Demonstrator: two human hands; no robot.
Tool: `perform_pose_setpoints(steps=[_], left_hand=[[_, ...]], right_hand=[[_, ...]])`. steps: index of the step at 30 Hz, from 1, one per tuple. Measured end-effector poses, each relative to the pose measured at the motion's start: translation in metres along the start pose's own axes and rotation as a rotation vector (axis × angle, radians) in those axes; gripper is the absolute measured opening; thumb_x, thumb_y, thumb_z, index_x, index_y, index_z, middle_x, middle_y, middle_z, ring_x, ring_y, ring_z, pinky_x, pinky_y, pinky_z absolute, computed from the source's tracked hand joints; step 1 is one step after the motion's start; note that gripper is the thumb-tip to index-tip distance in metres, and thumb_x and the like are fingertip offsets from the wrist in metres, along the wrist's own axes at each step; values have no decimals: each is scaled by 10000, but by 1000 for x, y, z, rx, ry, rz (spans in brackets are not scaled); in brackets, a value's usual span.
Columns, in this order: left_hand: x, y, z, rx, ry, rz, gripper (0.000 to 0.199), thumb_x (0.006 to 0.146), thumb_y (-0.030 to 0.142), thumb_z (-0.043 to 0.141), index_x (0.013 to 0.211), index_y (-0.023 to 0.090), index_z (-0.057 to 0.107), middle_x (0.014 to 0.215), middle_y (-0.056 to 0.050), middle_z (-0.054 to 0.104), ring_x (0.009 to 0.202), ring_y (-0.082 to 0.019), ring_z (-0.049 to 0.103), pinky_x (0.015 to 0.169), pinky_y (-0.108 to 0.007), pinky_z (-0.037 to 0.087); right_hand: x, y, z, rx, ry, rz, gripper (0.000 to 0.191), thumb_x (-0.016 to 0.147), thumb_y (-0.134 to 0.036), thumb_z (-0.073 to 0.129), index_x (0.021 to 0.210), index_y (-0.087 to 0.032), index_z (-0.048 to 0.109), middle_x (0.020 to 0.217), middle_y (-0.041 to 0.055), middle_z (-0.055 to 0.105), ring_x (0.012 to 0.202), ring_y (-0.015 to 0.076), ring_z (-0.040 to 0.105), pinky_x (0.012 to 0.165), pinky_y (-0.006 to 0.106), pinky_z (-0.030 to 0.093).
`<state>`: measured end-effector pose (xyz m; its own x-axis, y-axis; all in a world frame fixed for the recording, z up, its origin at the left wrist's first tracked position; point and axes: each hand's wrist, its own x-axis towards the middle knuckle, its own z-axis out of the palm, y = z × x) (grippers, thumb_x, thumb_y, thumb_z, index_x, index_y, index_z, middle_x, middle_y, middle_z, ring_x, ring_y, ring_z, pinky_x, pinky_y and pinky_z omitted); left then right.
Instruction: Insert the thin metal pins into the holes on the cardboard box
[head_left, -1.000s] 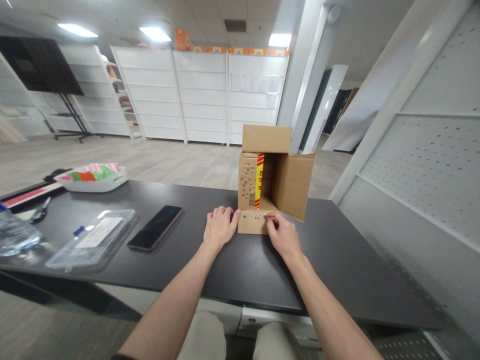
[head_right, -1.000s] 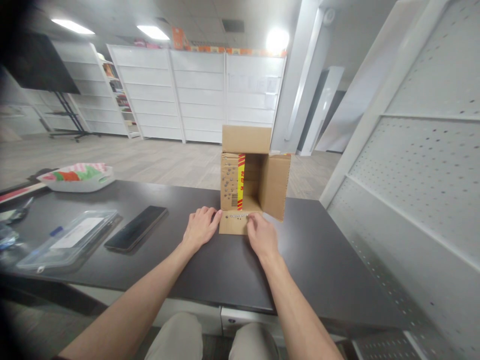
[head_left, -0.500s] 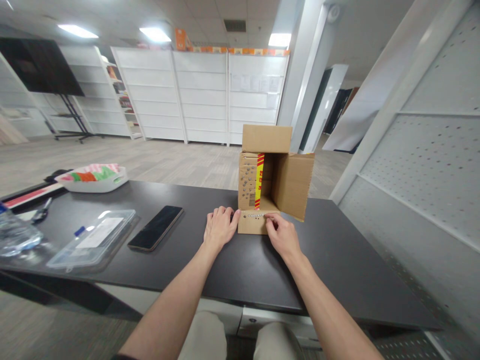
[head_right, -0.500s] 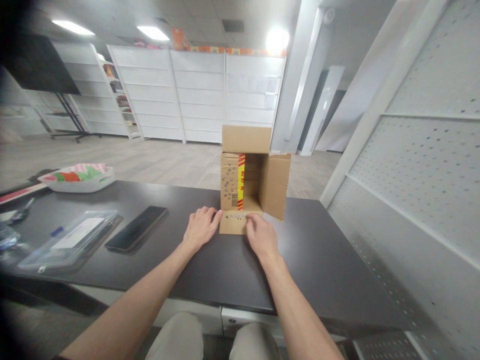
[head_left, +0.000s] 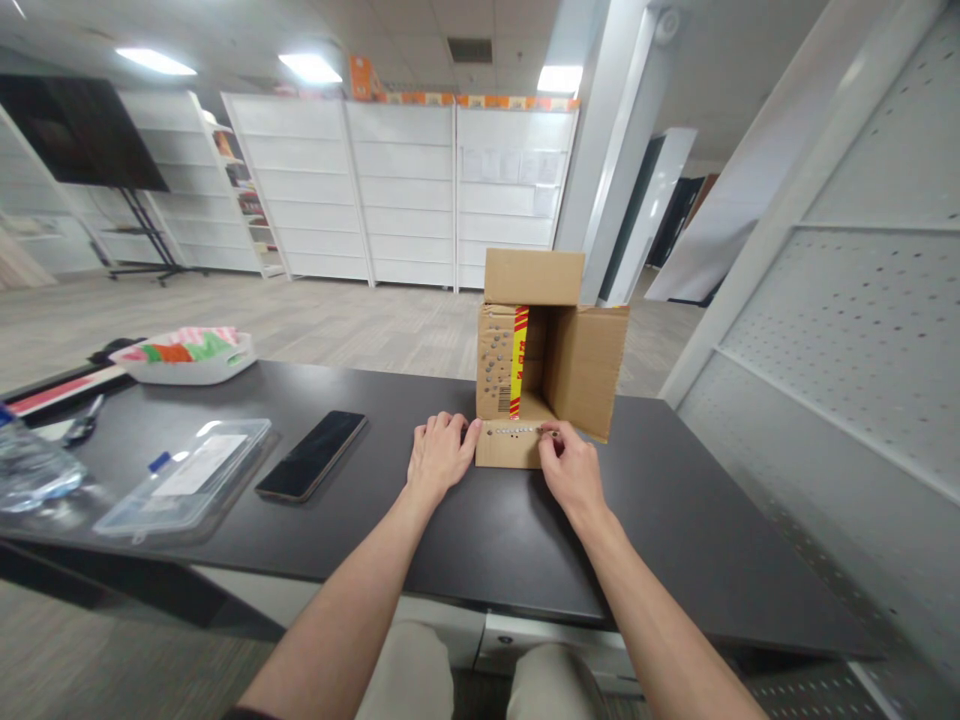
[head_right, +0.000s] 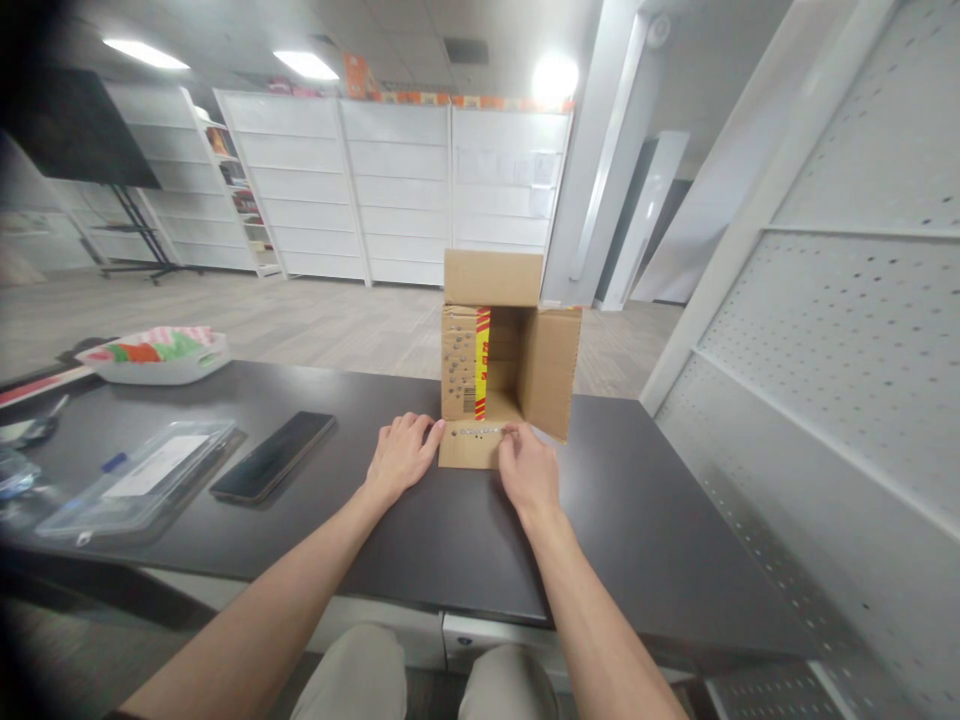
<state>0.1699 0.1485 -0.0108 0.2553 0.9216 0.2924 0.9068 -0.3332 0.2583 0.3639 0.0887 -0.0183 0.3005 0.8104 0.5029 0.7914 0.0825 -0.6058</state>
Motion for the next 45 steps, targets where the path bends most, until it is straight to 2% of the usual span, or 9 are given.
perform_pose_setpoints(steps=[4, 11, 24, 31, 34, 37, 45], left_hand=[[-1, 1, -1, 5, 2, -8, 550, 939, 538, 179, 969, 205, 616, 1025, -98, 591, 1026, -235, 493, 909, -394, 339], [0, 1, -1, 10, 9, 4, 551, 938, 541, 179, 957, 202, 613, 1016, -97, 592, 1006, -235, 501, 895, -395, 346], [-1, 2, -2, 13, -5, -8, 537, 939, 539, 189, 972, 206, 609, 1037, -97, 592, 1027, -236, 500, 912, -392, 338], [0, 0, 1, 30, 18, 5, 543, 938, 543, 184, 955, 205, 608, 1011, -92, 592, 1009, -238, 505, 892, -390, 349], [-1, 1, 1, 35, 27, 12, 541, 938, 543, 179, 947, 207, 603, 1006, -91, 595, 996, -235, 511, 880, -388, 356], [-2, 1, 1, 36, 36, 13, 535, 940, 540, 183, 934, 207, 602, 991, -87, 598, 990, -236, 514, 876, -389, 358], [-1, 1, 4, 54, 61, 1, 530, 944, 531, 183, 962, 205, 601, 1008, -90, 596, 999, -233, 514, 884, -385, 355]], right_hand=[[0, 0, -1, -2, 15, 17, 276, 824, -296, 401, 936, -188, 629, 760, 52, 683, 608, 190, 598, 628, 287, 409], [-1, 0, 0, 62, 6, 48, 267, 819, -309, 411, 929, -186, 621, 768, 59, 678, 632, 199, 597, 641, 296, 413], [-2, -1, 1, 18, -4, 18, 240, 820, -288, 410, 900, -206, 621, 739, 38, 679, 643, 198, 609, 658, 295, 418], [-2, -3, 4, 18, -32, -113, 229, 829, -224, 408, 913, -200, 619, 793, 37, 689, 682, 187, 616, 695, 287, 416], [-2, -6, 6, -43, -27, -198, 208, 832, -202, 423, 919, -192, 612, 861, 50, 678, 791, 200, 610, 756, 306, 398], [-2, -13, 9, -133, -30, -274, 195, 834, -193, 442, 930, -187, 612, 930, 75, 647, 910, 229, 565, 805, 333, 374], [5, -35, 23, -193, -43, -385, 151, 827, -197, 510, 937, -203, 612, 995, 79, 588, 946, 245, 484, 841, 363, 339]])
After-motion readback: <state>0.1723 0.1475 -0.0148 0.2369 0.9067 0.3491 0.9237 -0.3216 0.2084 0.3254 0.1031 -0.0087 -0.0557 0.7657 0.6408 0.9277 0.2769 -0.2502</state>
